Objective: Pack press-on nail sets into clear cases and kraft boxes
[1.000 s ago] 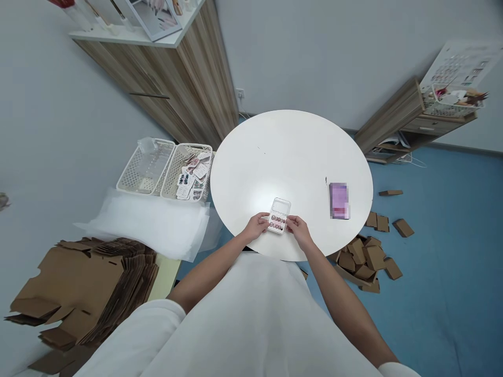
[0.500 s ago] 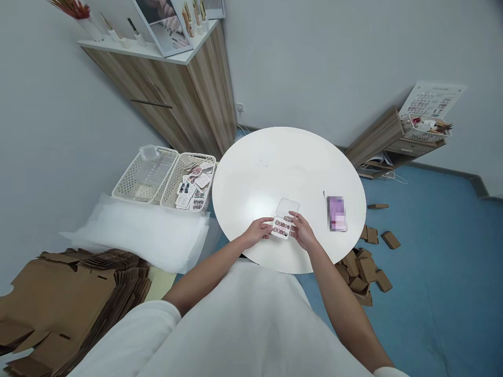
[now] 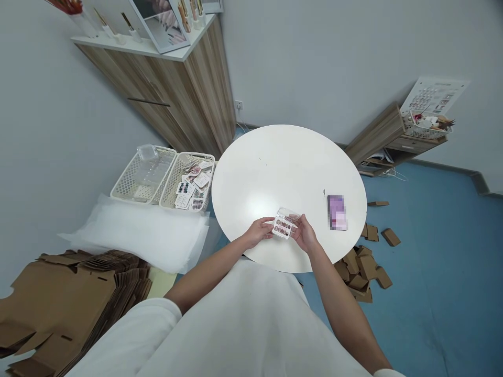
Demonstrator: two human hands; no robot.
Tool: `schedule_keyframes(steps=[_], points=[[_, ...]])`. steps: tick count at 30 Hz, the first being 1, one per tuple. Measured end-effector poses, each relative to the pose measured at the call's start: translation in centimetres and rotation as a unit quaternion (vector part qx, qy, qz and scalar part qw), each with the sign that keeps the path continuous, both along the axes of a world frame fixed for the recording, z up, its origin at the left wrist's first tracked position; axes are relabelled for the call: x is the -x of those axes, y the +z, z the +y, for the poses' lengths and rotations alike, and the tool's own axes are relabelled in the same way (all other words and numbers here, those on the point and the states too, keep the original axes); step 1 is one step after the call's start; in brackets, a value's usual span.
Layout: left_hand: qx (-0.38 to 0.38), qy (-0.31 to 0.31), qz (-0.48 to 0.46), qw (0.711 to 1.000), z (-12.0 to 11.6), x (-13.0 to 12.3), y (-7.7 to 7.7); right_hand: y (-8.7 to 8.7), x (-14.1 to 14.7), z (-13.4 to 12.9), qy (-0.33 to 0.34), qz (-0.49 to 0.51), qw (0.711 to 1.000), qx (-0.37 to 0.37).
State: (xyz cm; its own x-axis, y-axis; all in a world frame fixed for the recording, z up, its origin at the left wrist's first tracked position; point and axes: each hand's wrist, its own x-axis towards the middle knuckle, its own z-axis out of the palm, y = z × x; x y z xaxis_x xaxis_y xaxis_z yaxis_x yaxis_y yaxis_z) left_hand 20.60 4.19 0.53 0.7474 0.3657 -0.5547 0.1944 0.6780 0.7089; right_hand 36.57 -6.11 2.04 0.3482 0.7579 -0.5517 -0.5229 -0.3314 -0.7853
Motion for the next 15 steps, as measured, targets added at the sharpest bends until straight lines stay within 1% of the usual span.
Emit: schedule_keyframes(steps=[3,8,11,15], points=[[0.010,-0.004,0.006,1.000,-0.1,-0.1,0.3,-0.3,-0.1,-0.2,-0.011,0.011,1.000,-0.018],[0.020,-0.009,0.012,1.000,-0.2,-0.2,0.5,-0.6,0.0,-0.3,0.006,-0.033,0.999,-0.021],[0.001,-0.004,0.027,1.000,-0.4,-0.1,0.3,-0.6,0.0,-0.2,0.005,-0.070,0.997,-0.025],[-0.038,-0.023,0.053,0.998,-1.1,-0.3,-0.1,-0.6,-0.1,-0.3,0.011,-0.100,0.994,-0.036]])
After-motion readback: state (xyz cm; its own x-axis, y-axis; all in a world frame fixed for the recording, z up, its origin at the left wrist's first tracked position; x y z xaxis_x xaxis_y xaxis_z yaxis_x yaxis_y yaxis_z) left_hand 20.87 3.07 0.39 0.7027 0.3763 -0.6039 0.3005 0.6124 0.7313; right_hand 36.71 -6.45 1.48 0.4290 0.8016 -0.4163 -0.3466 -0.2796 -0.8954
